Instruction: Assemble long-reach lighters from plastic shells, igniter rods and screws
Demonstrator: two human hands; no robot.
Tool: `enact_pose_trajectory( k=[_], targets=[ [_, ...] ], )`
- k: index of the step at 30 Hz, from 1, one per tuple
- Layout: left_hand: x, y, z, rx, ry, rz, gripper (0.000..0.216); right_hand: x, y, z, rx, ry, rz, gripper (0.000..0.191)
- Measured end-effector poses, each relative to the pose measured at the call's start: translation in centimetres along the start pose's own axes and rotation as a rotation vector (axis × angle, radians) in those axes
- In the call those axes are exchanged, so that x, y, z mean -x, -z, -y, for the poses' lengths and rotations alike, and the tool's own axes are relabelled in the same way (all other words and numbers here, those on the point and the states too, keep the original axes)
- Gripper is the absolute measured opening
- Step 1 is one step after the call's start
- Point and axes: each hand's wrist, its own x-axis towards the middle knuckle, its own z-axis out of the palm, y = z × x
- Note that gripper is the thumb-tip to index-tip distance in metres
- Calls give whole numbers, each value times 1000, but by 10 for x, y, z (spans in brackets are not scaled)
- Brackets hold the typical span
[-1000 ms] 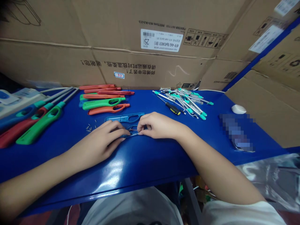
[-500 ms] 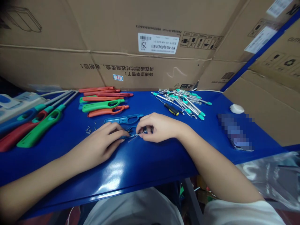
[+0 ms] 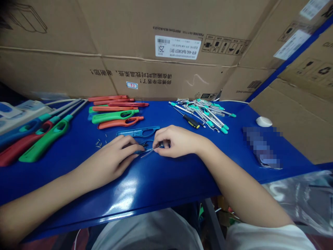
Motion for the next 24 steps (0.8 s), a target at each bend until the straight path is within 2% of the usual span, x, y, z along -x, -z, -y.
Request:
enact_pose_trajectory(
  k=[11,19,24],
  targets=[
    [2,-2,-1,64,1,-27,37,-3,-3,-2,131,-25,-30,18],
    [0,-4,1,30,-8,-33,40,-5,-6,-4,53,-122,-13,10],
    [0,-3,1,40,-8,-32,41,-7,-8,-1,84,-120,-50,8]
  ],
)
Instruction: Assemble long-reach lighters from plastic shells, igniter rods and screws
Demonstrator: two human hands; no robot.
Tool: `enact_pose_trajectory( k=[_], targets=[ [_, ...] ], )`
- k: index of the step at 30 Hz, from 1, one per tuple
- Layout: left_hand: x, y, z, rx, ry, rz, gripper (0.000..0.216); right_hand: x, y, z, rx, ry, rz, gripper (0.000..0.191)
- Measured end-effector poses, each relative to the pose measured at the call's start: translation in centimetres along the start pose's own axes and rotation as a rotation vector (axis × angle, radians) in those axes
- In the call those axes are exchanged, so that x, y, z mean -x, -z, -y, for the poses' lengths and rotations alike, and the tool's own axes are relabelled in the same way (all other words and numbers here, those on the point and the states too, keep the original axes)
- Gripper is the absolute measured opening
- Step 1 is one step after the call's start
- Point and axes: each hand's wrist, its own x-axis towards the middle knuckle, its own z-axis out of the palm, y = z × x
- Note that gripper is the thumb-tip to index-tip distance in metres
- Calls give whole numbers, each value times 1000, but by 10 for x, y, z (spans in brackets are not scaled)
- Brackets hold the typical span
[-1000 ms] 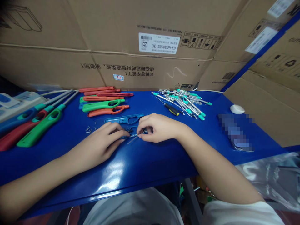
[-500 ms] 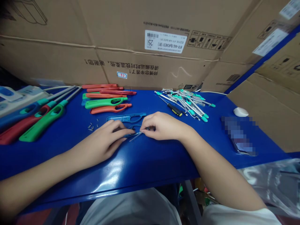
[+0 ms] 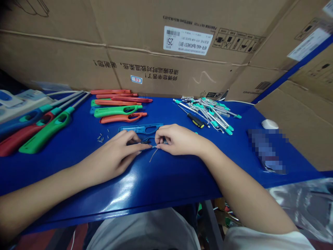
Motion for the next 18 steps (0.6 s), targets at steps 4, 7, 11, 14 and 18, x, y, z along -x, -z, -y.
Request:
enact_pose_trajectory(
  k=[4,7,11,14,18],
  targets=[
    [2,1,0,-30,-17,5,43,-1,0,0,-13,14,1,13],
    [2,2,0,-81,-37,15,45,0,1,-1,-23,41,10,13],
    [2,3,-2,-137,-40,29,47,1,2,-1,-23,87,29,14],
    [3,4,-4,-166,-41,45,48,3,4,-1,-2,113,41,14],
    [3,7,-7,-218,-48,83,49,4,7,2,5,124,65,15]
  ],
)
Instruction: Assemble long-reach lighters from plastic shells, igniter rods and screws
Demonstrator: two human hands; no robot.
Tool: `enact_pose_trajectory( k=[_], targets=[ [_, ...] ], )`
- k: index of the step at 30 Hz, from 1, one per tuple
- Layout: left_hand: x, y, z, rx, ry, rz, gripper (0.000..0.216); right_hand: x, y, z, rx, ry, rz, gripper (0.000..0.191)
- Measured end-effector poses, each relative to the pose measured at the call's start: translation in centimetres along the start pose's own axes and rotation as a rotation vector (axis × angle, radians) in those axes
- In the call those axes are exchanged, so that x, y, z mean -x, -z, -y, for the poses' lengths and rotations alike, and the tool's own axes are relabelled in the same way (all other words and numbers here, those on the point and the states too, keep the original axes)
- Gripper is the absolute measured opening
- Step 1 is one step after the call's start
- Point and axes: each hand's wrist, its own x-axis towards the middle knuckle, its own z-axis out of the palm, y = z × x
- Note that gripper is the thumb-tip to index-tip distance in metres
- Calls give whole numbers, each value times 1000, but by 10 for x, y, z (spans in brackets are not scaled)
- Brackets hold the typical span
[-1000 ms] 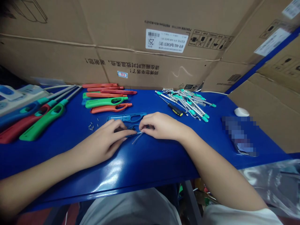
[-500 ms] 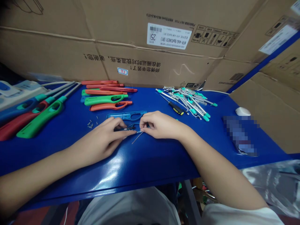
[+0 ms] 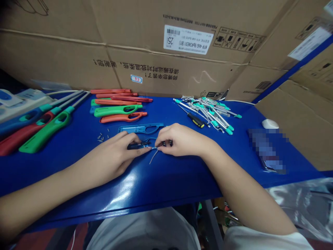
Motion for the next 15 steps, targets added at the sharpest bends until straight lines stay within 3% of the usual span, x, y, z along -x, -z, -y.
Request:
enact_pose_trajectory(
  k=[8,11,13,15],
  targets=[
    [-1,2,0,-47,-3,31,48,0,2,9,2,-9,30,14],
    [0,1,1,-32,10,-8,47,2,6,4,-12,-23,-111,15],
    [1,1,1,-21,9,-27,44,6,11,-4,106,-111,-270,15],
    [2,1,2,-21,5,-39,40,10,16,-15,269,-214,-336,17]
  ],
)
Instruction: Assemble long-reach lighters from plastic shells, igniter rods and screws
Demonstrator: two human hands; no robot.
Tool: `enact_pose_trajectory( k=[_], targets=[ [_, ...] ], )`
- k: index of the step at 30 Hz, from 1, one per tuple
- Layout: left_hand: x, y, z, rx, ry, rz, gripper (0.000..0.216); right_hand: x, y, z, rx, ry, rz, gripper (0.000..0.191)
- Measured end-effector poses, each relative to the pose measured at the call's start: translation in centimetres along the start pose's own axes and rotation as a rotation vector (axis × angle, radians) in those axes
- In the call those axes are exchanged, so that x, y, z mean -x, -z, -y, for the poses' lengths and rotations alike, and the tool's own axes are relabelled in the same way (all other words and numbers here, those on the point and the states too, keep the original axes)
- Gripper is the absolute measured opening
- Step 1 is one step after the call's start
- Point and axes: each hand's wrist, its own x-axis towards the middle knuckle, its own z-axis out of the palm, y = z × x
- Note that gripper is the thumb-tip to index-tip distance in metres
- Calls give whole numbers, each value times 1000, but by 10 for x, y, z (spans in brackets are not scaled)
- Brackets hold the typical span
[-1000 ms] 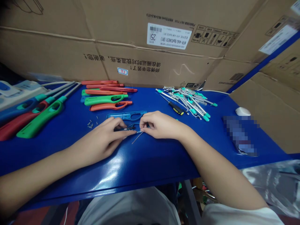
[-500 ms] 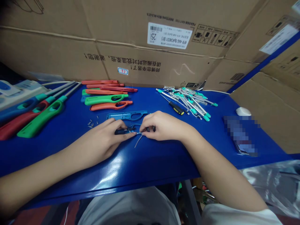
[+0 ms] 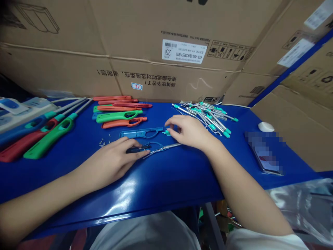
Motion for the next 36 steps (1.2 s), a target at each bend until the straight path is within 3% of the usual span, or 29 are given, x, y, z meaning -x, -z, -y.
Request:
enact_pose_trajectory(
  k=[2,6,10,16,22,25,28,36],
  targets=[
    [0,-1,1,3,-2,-19,36,1,1,-11,63,-38,55,24],
    [1,-2,4,71,45,-60,27,-1,-5,-20,-46,-24,153,32],
    [1,0,4,104,116,-68,28,-5,-15,-18,-69,-27,139,21],
    [0,3,4,31,72,-35,37,-6,-19,-20,66,-91,156,27],
    [0,3,5,-20,54,-61,35,-2,-9,-20,146,-193,55,23],
    [0,4,4,-35,49,-65,35,-1,-1,-20,128,-163,153,27],
    [1,3,4,-33,53,-72,35,0,3,-19,75,-102,252,16],
    [0,2,6,42,80,-71,31,-1,-11,11,-114,118,249,9]
  ],
)
